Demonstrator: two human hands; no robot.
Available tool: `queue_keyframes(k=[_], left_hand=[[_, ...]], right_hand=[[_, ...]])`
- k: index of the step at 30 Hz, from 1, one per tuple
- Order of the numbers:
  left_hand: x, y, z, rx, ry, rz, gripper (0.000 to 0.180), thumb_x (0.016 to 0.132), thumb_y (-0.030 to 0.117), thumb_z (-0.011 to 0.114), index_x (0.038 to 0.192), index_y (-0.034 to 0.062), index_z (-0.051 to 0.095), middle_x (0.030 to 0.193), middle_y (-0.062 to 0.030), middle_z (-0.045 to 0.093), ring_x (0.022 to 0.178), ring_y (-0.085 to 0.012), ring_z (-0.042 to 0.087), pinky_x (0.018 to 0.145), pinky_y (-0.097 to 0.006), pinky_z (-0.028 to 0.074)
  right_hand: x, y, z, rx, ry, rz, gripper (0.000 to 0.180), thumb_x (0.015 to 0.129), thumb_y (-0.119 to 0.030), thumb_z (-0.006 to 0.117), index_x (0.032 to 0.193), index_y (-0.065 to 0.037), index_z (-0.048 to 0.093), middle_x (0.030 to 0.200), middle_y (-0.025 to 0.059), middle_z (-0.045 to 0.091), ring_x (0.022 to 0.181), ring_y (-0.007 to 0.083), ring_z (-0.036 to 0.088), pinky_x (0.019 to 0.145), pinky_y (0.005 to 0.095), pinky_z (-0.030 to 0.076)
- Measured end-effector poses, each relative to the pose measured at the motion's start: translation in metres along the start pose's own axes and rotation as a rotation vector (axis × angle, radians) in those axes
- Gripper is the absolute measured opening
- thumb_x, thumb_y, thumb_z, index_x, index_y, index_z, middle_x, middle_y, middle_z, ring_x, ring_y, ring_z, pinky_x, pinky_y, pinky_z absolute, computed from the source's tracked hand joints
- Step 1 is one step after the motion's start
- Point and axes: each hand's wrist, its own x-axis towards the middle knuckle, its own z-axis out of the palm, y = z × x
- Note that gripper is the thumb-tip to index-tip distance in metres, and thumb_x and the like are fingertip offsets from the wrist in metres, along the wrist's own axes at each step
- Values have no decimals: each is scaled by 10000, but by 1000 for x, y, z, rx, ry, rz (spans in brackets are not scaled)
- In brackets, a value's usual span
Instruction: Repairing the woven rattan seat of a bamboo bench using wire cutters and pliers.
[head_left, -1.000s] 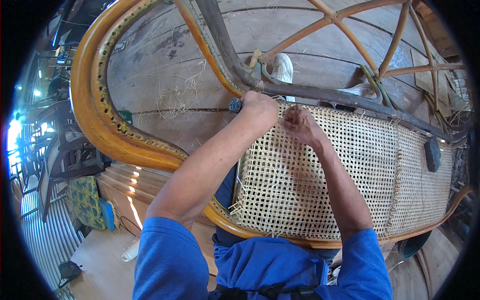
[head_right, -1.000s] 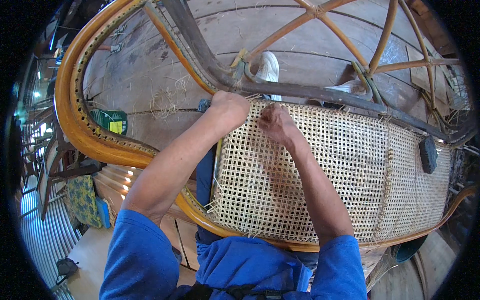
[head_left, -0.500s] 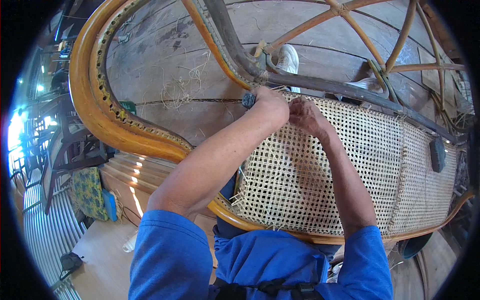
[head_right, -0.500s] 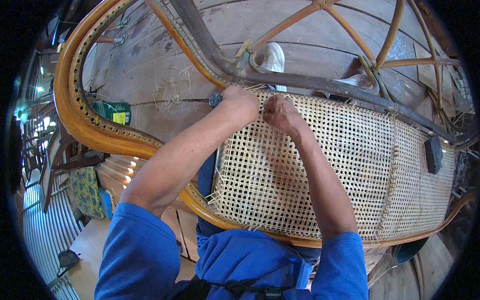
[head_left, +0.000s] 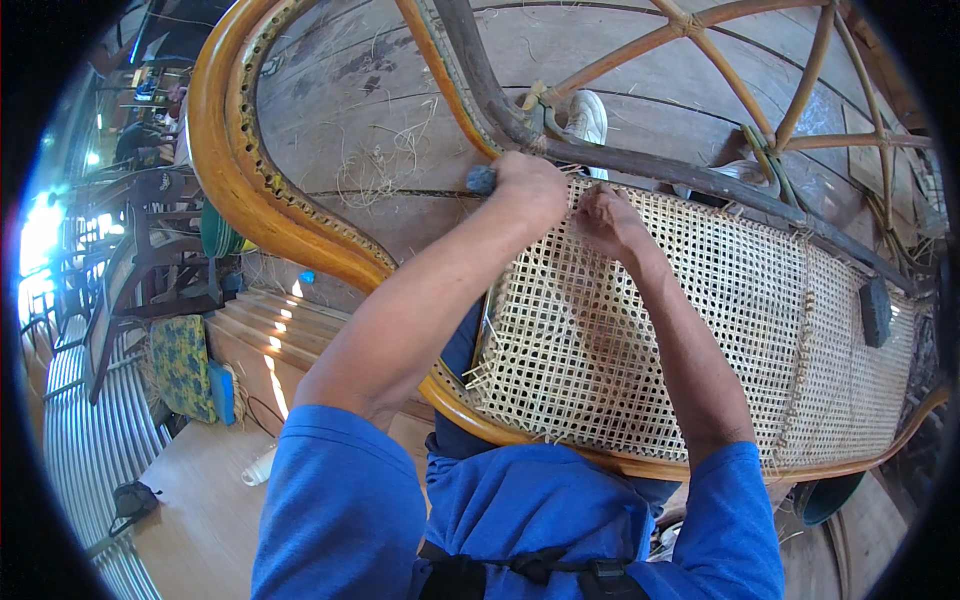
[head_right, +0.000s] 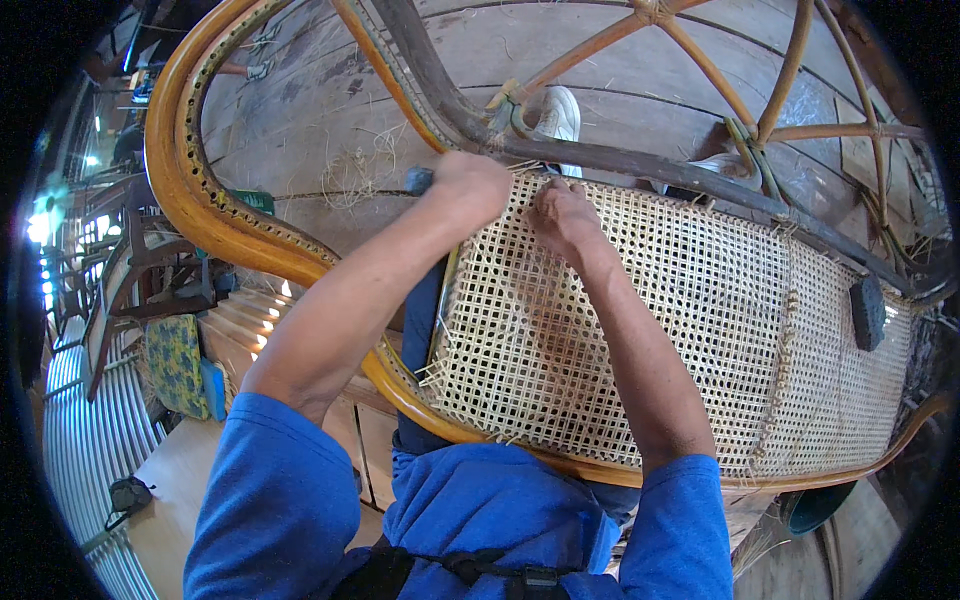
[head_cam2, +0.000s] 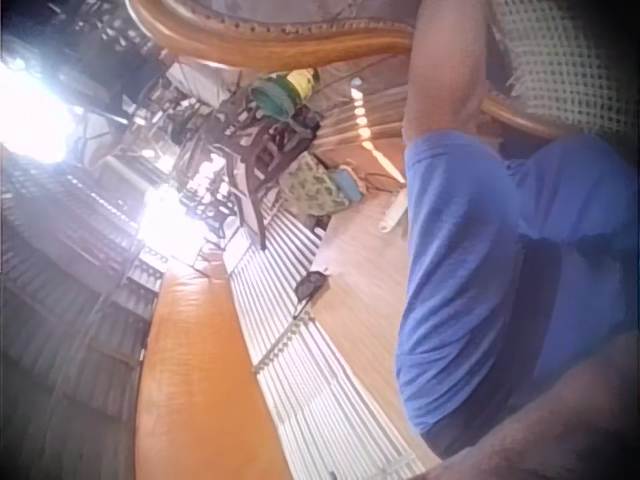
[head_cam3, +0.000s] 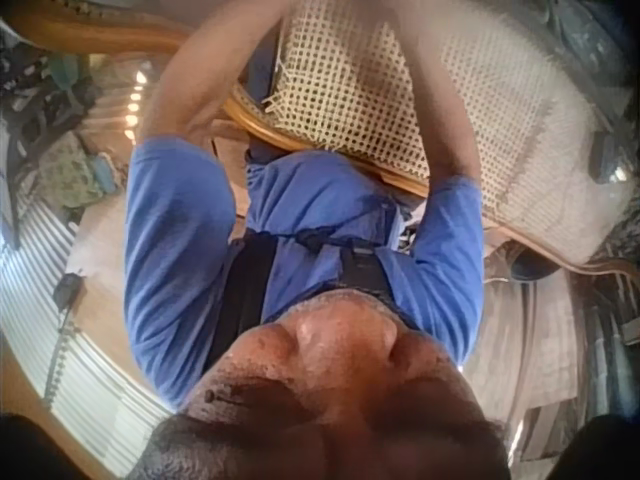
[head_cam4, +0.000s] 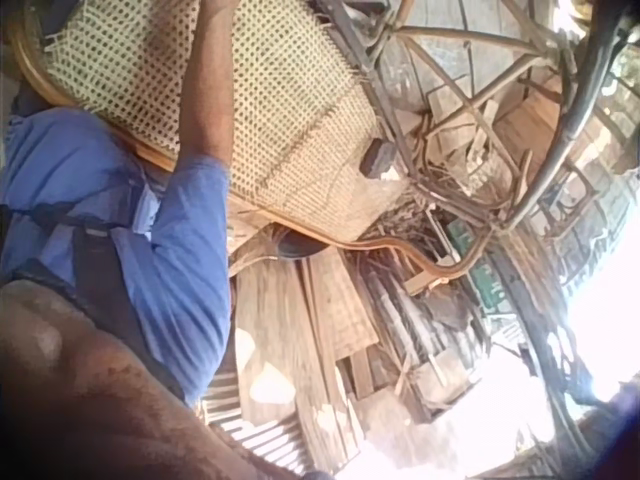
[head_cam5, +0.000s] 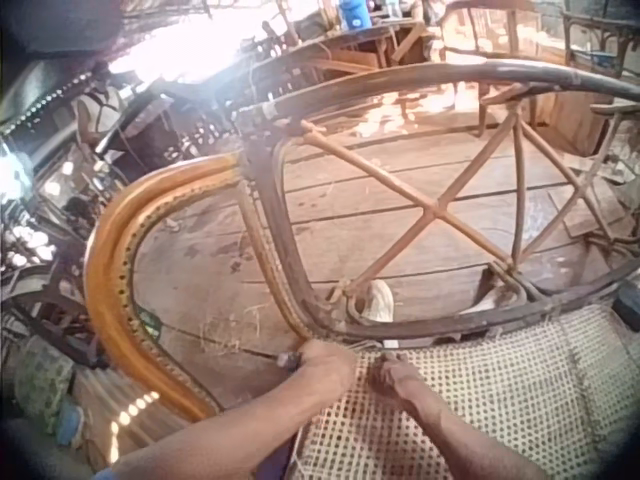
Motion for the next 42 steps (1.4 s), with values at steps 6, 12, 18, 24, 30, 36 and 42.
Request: queue_keyframes(k=[6, 12, 18, 24, 30, 36, 42], left_hand=[[-7, -5, -1, -60, -15, -14, 251, 791, 99, 549, 1002, 90, 684, 1046, -115, 652, 996, -216, 623, 793, -330, 485], [6, 21, -4, 69, -134, 30, 265, 806, 122, 552, 1039, 90, 673, 1129, -106, 621, 1022, -200, 613, 801, -342, 489], [8, 21, 5, 122, -103, 92, 249, 800, 133, 554, 1004, 65, 680, 1067, -117, 643, 970, -222, 632, 758, -355, 512], [-8, 14, 4, 32, -130, 131, 265, 807, 157, 586, 1054, 111, 669, 1090, -50, 646, 990, -209, 624, 761, -395, 505], [9, 18, 14, 111, -3, 29, 243, 795, 139, 561, 993, 81, 689, 1028, -96, 661, 945, -229, 642, 761, -337, 515], [-15, 7, -3, 106, -60, -34, 257, 787, 129, 555, 1005, 91, 686, 1043, -102, 655, 951, -230, 640, 760, -341, 513], [-35, -10, 6, -92, -29, -72, 260, 761, 134, 551, 971, 49, 679, 1004, -130, 658, 942, -255, 638, 766, -364, 509]], right_hand=[[-11, -10, -4, 67, 132, -99, 151, 795, -152, 481, 838, -72, 602, 905, 115, 587, 931, 275, 535, 883, 429, 389], [-7, -12, -13, -39, 6, -118, 192, 808, -158, 472, 900, -82, 623, 969, 113, 603, 1004, 254, 538, 913, 432, 378], [0, -10, -22, -1, -106, -51, 215, 812, -201, 525, 931, -61, 636, 1051, 135, 601, 1070, 259, 523, 927, 414, 397], [-6, -31, -24, -62, -39, 146, 249, 830, -250, 527, 965, -91, 664, 1216, 104, 515, 1151, 346, 457, 924, 423, 413], [-8, -27, -20, -63, 15, 33, 244, 824, -252, 526, 934, -80, 660, 1159, 97, 532, 1109, 314, 484, 903, 432, 420], [-16, -28, -32, -194, 187, -432, 130, 837, -164, 523, 893, -85, 609, 1008, 84, 577, 996, 277, 527, 862, 358, 432], [2, -14, -25, -37, 203, -693, 110, 774, -83, 590, 855, -44, 527, 880, 96, 535, 892, 299, 519, 771, 378, 449]])
